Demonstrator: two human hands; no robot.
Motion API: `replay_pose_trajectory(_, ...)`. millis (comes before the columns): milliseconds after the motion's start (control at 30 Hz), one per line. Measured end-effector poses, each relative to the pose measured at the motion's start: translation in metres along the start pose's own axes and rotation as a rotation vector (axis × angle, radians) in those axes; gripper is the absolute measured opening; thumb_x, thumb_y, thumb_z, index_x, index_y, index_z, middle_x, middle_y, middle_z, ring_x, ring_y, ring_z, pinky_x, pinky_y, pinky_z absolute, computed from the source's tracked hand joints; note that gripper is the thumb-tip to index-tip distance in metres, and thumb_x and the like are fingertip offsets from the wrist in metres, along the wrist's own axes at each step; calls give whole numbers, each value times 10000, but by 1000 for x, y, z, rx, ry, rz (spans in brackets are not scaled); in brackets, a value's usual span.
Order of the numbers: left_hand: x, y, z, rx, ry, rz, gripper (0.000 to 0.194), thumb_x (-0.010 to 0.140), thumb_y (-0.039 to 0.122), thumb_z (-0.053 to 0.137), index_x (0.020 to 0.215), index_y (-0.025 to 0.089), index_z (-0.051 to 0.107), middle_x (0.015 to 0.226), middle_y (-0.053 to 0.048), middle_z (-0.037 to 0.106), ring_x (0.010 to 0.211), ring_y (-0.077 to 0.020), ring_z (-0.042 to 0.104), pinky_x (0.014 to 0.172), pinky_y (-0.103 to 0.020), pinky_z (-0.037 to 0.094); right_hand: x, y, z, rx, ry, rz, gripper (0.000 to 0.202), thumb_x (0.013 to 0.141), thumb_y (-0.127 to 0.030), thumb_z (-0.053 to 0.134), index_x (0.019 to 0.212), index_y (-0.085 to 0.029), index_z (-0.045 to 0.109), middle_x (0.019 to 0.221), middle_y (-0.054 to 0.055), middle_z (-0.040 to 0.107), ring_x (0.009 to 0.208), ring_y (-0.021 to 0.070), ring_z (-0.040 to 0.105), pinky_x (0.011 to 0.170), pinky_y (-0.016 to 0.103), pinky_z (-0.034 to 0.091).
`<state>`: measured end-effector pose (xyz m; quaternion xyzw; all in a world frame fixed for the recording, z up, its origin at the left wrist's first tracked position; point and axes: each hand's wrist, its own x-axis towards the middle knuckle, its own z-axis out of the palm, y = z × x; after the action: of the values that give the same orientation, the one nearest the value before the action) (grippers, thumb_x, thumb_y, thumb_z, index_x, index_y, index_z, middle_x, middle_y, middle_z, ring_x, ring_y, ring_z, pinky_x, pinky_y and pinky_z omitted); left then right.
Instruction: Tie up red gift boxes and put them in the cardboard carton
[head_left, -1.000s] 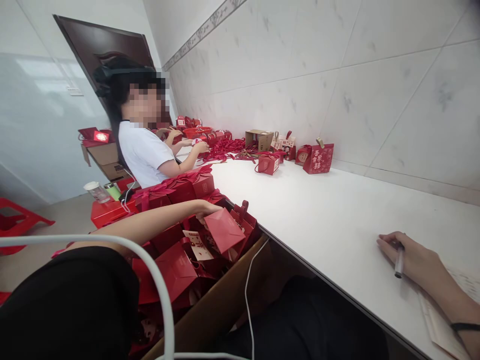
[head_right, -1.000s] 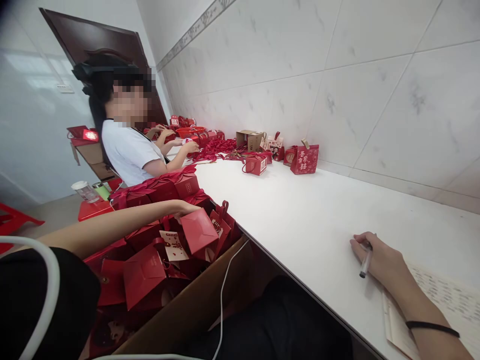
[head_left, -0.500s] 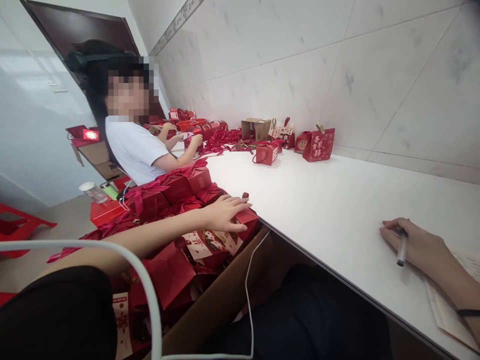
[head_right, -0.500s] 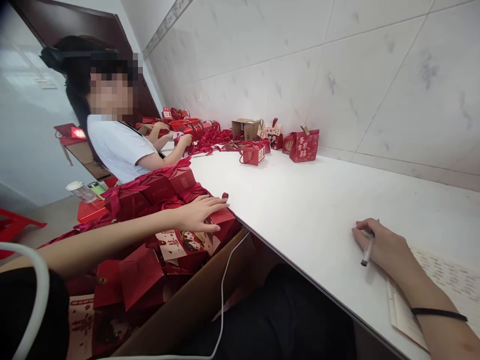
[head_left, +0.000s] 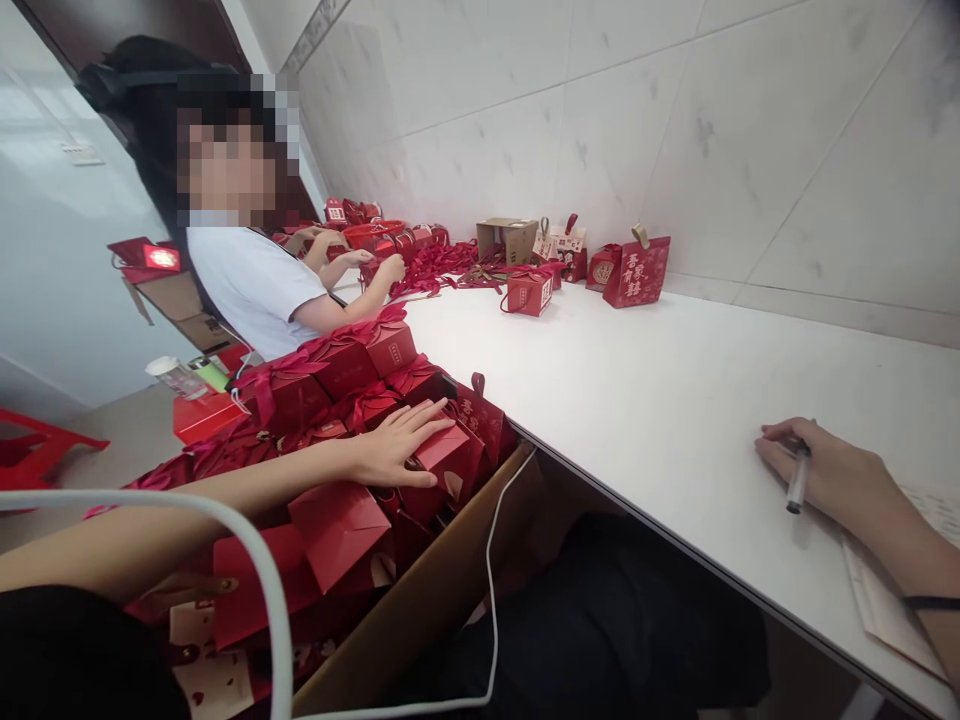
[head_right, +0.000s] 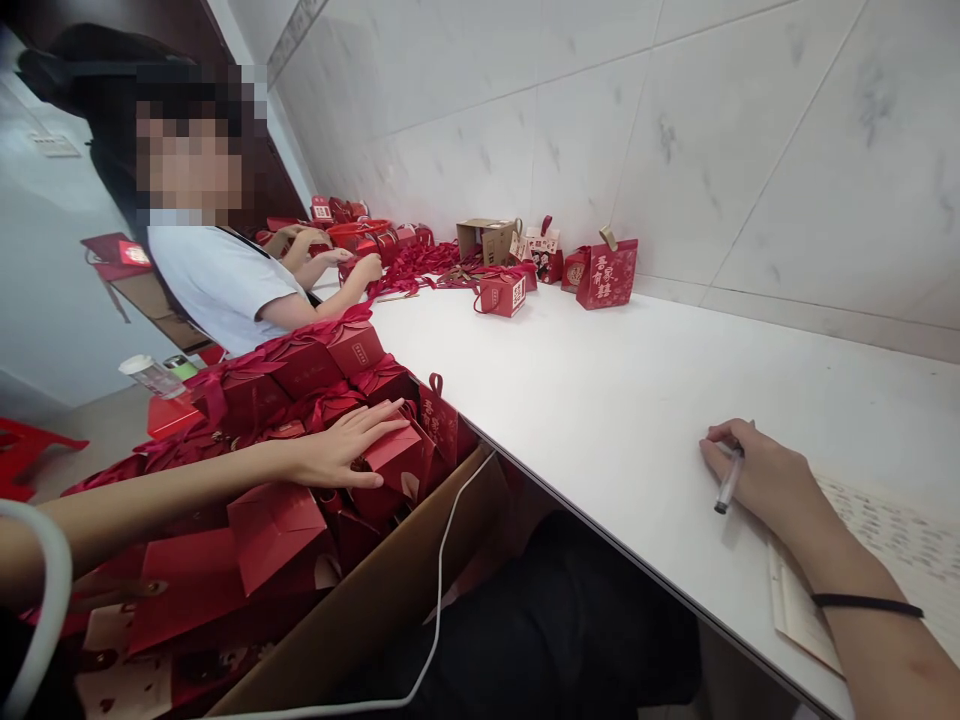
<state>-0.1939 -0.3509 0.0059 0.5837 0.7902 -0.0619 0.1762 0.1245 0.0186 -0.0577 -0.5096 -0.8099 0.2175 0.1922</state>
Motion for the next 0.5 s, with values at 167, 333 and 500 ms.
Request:
replay_pose_trajectory(167, 0, 7, -4, 73, -32, -230, 902, 684, 589, 615, 1437, 371, 169, 1533, -91, -128, 1329, -535, -5, 960, -712, 188, 0, 4, 4, 45, 34, -52, 111, 600, -255, 589, 681, -244, 514, 847, 32, 671, 758, 244, 614, 711, 326, 426)
replay_pose_trajectory(333, -5, 10, 0, 24, -53, -185, 888, 740, 407, 584, 1451, 358, 55, 1522, -126, -158, 1257, -448, 352, 931, -520, 392, -3, 1, 1, 39, 27, -53, 96, 609, -243, 593, 672, -238, 520, 835, 58, 664, 740, 247, 603, 714, 341, 422)
replay_pose_trajectory(500, -5, 9, -7, 127, -149, -229, 922, 724, 611, 530, 1462, 285, 84, 1526, -166, -67, 1296, -497, 260, 982, -570, 312, -8, -3, 1, 113, 68, -137, 83, 667, -279, 586, 715, -221, 549, 745, 84, 643, 673, 234, 587, 654, 337, 417)
